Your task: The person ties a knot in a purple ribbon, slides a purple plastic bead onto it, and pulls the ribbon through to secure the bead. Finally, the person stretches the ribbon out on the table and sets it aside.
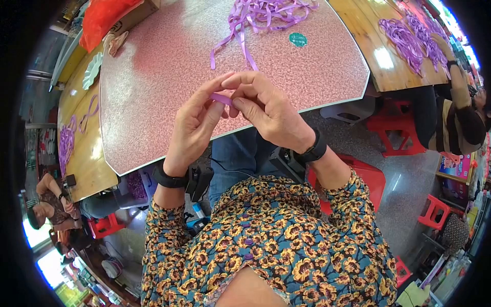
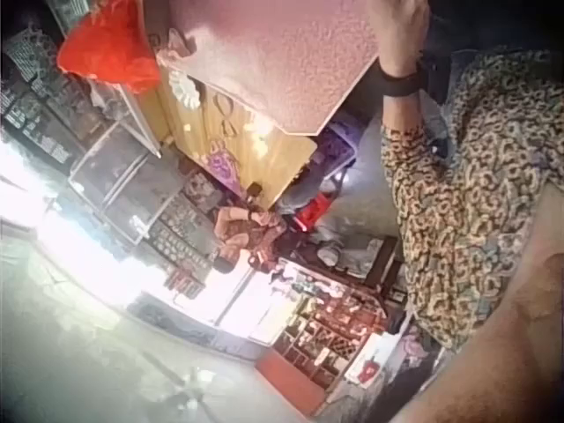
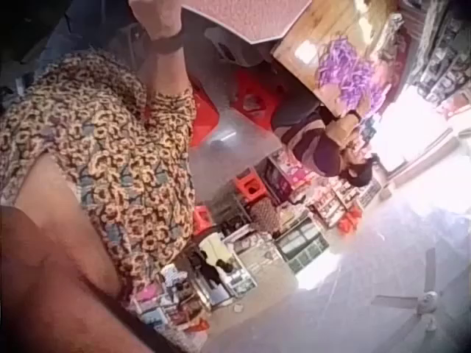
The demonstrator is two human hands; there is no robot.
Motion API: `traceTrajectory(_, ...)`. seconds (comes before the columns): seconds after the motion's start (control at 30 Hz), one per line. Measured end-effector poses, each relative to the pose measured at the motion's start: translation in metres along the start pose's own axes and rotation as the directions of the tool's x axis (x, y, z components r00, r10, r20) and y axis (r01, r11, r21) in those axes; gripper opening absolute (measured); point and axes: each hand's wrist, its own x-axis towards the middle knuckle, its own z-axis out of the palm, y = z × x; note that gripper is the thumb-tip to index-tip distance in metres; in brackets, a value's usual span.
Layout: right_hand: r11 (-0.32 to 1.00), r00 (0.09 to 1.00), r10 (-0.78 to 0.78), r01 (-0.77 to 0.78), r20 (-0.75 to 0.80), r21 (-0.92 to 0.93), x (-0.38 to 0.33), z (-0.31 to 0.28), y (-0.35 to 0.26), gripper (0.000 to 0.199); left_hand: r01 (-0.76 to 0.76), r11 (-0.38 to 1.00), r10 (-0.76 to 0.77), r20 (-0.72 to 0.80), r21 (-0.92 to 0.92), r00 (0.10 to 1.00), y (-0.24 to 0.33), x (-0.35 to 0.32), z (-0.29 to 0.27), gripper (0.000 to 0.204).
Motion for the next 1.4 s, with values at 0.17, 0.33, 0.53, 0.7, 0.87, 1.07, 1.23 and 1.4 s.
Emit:
traceTrajectory(0.17, 0.997, 0.996, -0.068, 0.065, -0.063, -0.052, 0.005, 0.007, 0.002, 0.029, -0.062, 0.927, 0.066, 0.002, 0.37, 0.998, -0.004, -0.003, -0.017, 0.018)
traceTrajectory(0.33, 0.892, 0.99, -0.137, 0.137, 0.031, -0.431, 0.006, -0.003, -0.004, 0.036, -0.028, 0.945, 0.041, -0.033, 0.326, 0.999, 0.007, -0.006, -0.01, 0.017)
traceTrajectory(0.53, 0.815, 0.98, -0.176, 0.2, 0.096, -0.543, 0.005, 0.004, -0.01, 0.039, -0.041, 0.914, 0.017, 0.062, 0.403, 0.998, -0.008, -0.011, -0.017, 0.013)
traceTrajectory(0.7, 0.751, 0.958, -0.25, 0.285, 0.143, -0.595, 0.007, -0.019, -0.008, 0.018, 0.264, 0.956, -0.273, 0.051, 0.131, 0.961, -0.007, -0.02, -0.027, 0.011)
traceTrajectory(0.87, 0.955, 0.98, -0.126, 0.077, -0.155, -0.286, 0.007, -0.015, -0.001, 0.011, 0.138, 0.826, -0.136, 0.044, -0.547, 0.99, -0.007, -0.025, -0.027, 0.011)
traceTrajectory(1.07, 0.981, 0.966, -0.094, 0.048, -0.242, -0.187, 0.006, 0.015, 0.011, 0.01, -0.36, 0.918, 0.382, -0.126, 0.166, 0.916, -0.011, -0.004, -0.009, 0.008)
traceTrajectory(1.23, 0.981, 0.963, 0.186, -0.17, -0.194, 0.095, 0.008, 0.012, -0.004, 0.017, -0.437, 0.476, 0.485, 0.186, 0.764, 0.854, -0.006, -0.006, -0.009, 0.021)
traceTrajectory(1.4, 0.95, 0.951, 0.29, -0.271, -0.111, 0.157, 0.009, 0.008, -0.003, 0.018, -0.467, 0.456, 0.376, 0.311, 0.758, 0.873, -0.003, -0.008, -0.015, 0.017)
